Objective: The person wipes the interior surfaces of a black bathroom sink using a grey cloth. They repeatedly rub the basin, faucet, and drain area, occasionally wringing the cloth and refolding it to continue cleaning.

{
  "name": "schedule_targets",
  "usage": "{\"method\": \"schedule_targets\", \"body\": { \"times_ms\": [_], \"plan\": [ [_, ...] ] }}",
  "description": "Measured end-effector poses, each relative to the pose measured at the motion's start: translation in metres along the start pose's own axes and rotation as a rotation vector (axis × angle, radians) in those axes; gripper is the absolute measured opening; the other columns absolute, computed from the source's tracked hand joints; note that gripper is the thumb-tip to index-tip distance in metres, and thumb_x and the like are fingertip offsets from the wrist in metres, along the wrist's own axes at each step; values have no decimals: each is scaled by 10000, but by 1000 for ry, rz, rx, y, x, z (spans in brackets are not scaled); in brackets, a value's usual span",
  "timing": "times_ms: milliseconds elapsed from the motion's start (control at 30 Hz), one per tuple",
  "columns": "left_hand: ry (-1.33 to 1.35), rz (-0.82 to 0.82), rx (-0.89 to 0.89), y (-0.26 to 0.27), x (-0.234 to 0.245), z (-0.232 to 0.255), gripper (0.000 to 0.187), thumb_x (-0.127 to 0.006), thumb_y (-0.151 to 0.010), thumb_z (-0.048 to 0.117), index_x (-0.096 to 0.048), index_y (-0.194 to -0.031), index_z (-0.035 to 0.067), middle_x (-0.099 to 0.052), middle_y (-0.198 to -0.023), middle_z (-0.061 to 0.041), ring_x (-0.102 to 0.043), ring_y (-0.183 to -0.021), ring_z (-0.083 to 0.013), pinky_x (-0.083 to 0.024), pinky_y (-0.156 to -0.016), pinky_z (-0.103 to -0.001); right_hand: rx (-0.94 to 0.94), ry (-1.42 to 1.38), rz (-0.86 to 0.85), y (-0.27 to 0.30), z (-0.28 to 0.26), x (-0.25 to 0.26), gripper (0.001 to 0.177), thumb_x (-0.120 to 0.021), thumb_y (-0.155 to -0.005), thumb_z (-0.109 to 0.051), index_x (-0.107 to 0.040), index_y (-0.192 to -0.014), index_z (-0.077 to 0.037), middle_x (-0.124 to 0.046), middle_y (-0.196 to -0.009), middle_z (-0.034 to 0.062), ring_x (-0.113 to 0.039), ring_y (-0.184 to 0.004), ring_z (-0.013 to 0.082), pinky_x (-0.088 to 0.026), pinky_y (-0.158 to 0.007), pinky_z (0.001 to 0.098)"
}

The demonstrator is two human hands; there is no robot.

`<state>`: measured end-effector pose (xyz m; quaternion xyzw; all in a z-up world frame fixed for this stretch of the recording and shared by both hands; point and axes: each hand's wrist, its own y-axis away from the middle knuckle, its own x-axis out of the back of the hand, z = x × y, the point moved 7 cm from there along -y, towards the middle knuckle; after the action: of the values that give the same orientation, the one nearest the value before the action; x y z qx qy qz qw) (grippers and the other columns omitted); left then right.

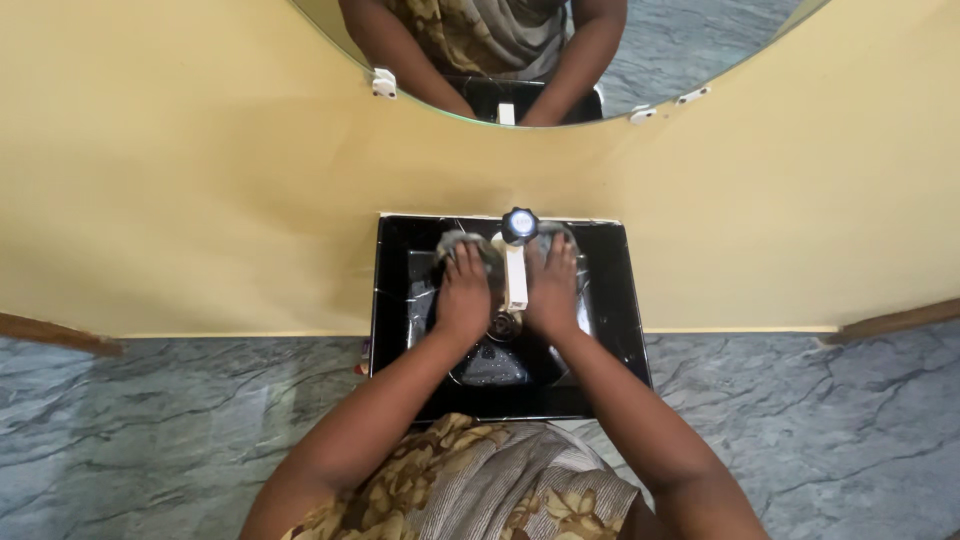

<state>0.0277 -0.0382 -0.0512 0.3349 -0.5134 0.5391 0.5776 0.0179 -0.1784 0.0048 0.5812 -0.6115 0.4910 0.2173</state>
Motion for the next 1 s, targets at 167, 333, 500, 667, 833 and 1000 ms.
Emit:
{"method": "schedule_targets", "body": {
  "times_ms": [167, 333, 500, 667, 833, 1000],
  "plan": [
    [-128, -12, -285, 21, -2, 44, 719, -528, -921, 223, -298, -1504, -130, -311, -1561, -332, -287, -1462, -472, -159, -1207, -622, 156, 387, -30, 9, 5, -39, 818, -671, -888, -313, -344, -1550, 39, -307, -1549, 337, -189, -1506, 556, -199, -1254, 680],
    [-83, -71, -236, -25, 26, 19, 838, -626, -864, 278, -317, -1527, -130, -360, -1562, -319, -287, -1486, -464, -150, -1252, -535, 125, 50, 14, -19, 23, -35, 743, -707, -846, -264, -415, -1413, 116, -309, -1537, 400, -164, -1482, 641, -220, -1150, 705],
    [-105, 5, -100, -25, 10, 6, 697, -634, -879, 180, -392, -1457, -124, -411, -1528, -296, -458, -1329, -517, -437, -1048, -496, 69, -31, -2, -22, 25, -21, 591, -790, -743, -198, -545, -1220, 50, -391, -1457, 370, -177, -1434, 632, -265, -1170, 632],
    [-279, 171, 0, -13, -4, 1, 605, -561, -906, 45, -431, -1471, -128, -454, -1520, -299, -647, -1132, -474, -633, -656, -337, 123, 125, 14, 0, 32, -32, 478, -679, -857, -51, -634, -1333, -52, -605, -1428, 199, -522, -1413, 416, -450, -1176, 438],
    [-232, -65, -88, 3, -6, 17, 713, -603, -917, 146, -335, -1517, -130, -404, -1506, -294, -512, -1308, -485, -457, -1060, -534, 222, -45, 135, 19, 12, -26, 434, -726, -822, -100, -650, -1237, -2, -630, -1344, 224, -592, -1295, 414, -466, -1119, 475],
    [-180, -60, -43, -11, 24, 8, 925, -706, -888, 292, -196, -1547, -111, -295, -1593, -305, -382, -1408, -523, -261, -1192, -537, 69, 414, 157, 8, 30, -36, 937, -773, -768, -39, -352, -1600, 58, -362, -1676, 266, -346, -1601, 355, -313, -1320, 442]
  ]
}}
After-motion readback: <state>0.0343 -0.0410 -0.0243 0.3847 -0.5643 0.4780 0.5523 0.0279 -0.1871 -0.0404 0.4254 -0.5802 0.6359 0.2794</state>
